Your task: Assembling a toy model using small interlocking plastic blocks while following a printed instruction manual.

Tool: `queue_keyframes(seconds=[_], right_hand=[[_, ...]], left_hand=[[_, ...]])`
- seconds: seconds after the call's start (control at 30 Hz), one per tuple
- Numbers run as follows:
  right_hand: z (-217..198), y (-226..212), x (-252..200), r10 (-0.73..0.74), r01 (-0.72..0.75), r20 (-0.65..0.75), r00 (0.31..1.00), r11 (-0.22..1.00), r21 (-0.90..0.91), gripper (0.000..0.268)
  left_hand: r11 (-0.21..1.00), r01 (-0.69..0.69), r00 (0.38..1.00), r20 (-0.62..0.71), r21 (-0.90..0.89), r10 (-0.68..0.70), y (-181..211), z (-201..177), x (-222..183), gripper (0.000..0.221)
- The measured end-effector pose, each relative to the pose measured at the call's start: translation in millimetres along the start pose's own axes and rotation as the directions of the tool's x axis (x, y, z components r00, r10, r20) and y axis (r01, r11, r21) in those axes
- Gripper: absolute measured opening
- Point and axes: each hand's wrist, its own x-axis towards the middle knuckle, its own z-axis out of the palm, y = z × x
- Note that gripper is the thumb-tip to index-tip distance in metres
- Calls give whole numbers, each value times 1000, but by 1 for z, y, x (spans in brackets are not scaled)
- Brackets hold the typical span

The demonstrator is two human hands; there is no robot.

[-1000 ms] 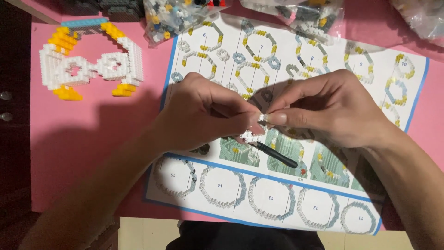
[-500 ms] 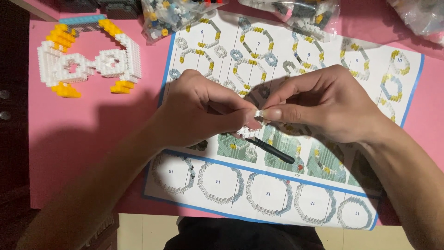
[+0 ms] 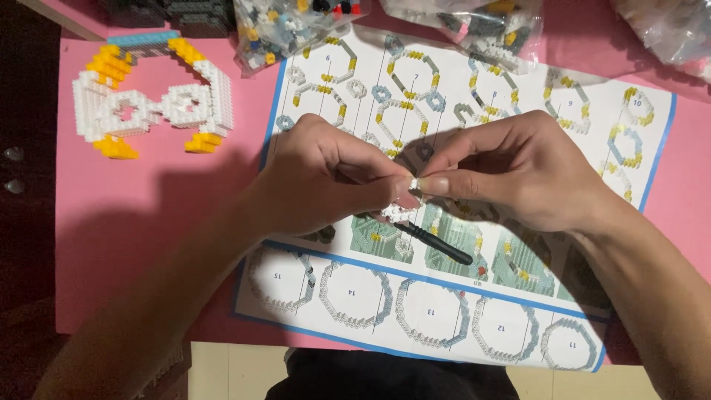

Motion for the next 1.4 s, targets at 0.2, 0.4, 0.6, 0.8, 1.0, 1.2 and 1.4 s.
queue_keyframes(seconds=[0.2, 0.4, 0.6, 0.8, 1.0, 1.2, 1.4], right_hand=[[-10, 4, -3, -37, 34, 23, 999, 992, 120, 13], [14, -7, -9, -462, 589, 376, 803, 519, -620, 34], [0, -5, -18, -398, 606, 495, 773, 231, -761, 22], [-34, 4, -29, -327, 470, 402, 856, 163, -868, 44], [-50, 11, -33, -312, 362, 361, 879, -56, -930, 43], [-49, -3, -27, -242, 226, 109, 964, 536, -813, 34], [-54, 19, -24, -253, 27, -121, 960, 514, -857, 34]], left_hand=[[994, 23, 998, 58, -109, -16, 0, -9, 4, 20], [923, 374, 926, -97, 93, -366, 23, -23, 14, 36], [928, 110, 993, -80, 355, -87, -3, -24, 15, 41], [766, -342, 886, -86, 544, 456, -35, -22, 15, 12], [767, -309, 895, -101, 562, 435, -41, -21, 18, 16], [762, -273, 887, -153, 588, 436, -44, -18, 19, 8], [739, -325, 871, -117, 590, 477, -37, -20, 18, 8]])
